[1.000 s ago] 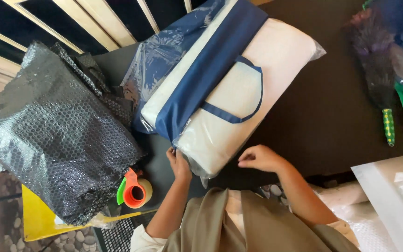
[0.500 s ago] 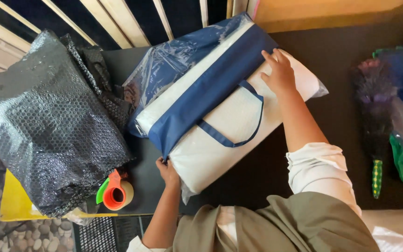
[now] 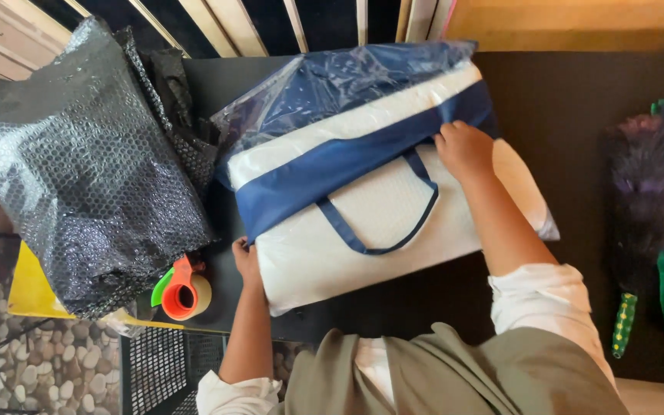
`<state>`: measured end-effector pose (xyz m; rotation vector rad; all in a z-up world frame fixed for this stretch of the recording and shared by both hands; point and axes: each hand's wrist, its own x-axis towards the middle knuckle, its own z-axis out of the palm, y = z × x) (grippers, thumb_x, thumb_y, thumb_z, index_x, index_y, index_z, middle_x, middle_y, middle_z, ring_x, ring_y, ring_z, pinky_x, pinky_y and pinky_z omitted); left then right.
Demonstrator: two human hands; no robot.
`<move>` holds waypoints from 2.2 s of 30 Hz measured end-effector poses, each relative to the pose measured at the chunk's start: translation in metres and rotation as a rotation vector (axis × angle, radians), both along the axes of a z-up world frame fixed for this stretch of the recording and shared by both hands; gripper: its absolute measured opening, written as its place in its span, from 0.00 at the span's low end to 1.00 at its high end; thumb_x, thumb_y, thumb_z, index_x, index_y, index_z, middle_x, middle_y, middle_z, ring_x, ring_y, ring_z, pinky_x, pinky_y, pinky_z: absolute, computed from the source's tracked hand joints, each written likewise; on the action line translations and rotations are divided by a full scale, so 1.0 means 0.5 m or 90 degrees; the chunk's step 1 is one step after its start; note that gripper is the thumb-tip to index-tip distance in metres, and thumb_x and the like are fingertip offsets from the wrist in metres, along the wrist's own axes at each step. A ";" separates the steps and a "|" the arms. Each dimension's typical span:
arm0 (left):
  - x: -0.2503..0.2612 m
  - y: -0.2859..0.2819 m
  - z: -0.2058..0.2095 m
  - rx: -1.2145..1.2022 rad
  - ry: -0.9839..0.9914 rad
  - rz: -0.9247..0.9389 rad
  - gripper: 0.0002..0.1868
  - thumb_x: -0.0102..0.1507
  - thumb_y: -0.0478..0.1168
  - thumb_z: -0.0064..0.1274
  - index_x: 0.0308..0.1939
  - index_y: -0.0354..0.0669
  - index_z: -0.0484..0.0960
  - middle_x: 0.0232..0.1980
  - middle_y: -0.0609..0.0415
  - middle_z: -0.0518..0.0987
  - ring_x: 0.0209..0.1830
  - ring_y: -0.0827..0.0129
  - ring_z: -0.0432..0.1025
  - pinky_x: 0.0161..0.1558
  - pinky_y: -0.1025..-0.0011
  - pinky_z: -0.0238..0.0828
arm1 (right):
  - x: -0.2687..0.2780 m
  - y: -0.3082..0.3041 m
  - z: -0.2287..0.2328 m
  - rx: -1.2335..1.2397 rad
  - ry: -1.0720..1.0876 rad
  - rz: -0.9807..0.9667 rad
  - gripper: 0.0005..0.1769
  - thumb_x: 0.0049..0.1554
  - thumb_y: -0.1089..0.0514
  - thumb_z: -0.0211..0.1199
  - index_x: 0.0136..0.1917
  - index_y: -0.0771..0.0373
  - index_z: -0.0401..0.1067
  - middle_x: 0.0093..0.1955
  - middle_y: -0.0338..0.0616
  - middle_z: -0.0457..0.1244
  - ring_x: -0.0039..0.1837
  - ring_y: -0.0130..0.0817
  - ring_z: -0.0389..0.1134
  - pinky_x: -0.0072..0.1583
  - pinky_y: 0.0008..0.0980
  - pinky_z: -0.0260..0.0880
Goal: Cleaning a storage bag with a duster and packing a white pillow into it, including adding a product label and zipping the bag shut.
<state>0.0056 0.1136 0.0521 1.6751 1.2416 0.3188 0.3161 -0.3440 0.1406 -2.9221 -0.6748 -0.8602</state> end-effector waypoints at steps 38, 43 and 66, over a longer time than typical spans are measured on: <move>-0.168 0.018 0.077 -0.474 -0.157 -0.329 0.38 0.58 0.52 0.62 0.67 0.53 0.61 0.70 0.51 0.66 0.70 0.58 0.63 0.68 0.51 0.60 | -0.634 -0.652 -0.385 1.231 0.778 -0.251 0.14 0.62 0.45 0.59 0.59 0.46 0.75 0.51 0.37 0.69 0.50 0.41 0.71 0.49 0.41 0.69; -0.263 0.027 0.086 -0.570 -0.193 -0.374 0.46 0.56 0.54 0.66 0.71 0.52 0.56 0.74 0.51 0.62 0.72 0.56 0.61 0.68 0.49 0.59 | -0.756 -0.577 -0.175 1.309 0.943 -0.058 0.22 0.58 0.47 0.60 0.65 0.48 0.72 0.59 0.47 0.69 0.59 0.48 0.71 0.57 0.51 0.68; -0.134 -0.186 0.140 0.011 -0.263 -0.015 0.20 0.40 0.24 0.69 0.24 0.50 0.77 0.23 0.58 0.75 0.27 0.80 0.70 0.36 0.78 0.68 | -0.657 -0.448 -0.181 0.586 0.326 -0.543 0.16 0.42 0.54 0.77 0.43 0.54 0.77 0.34 0.41 0.63 0.42 0.40 0.70 0.45 0.34 0.66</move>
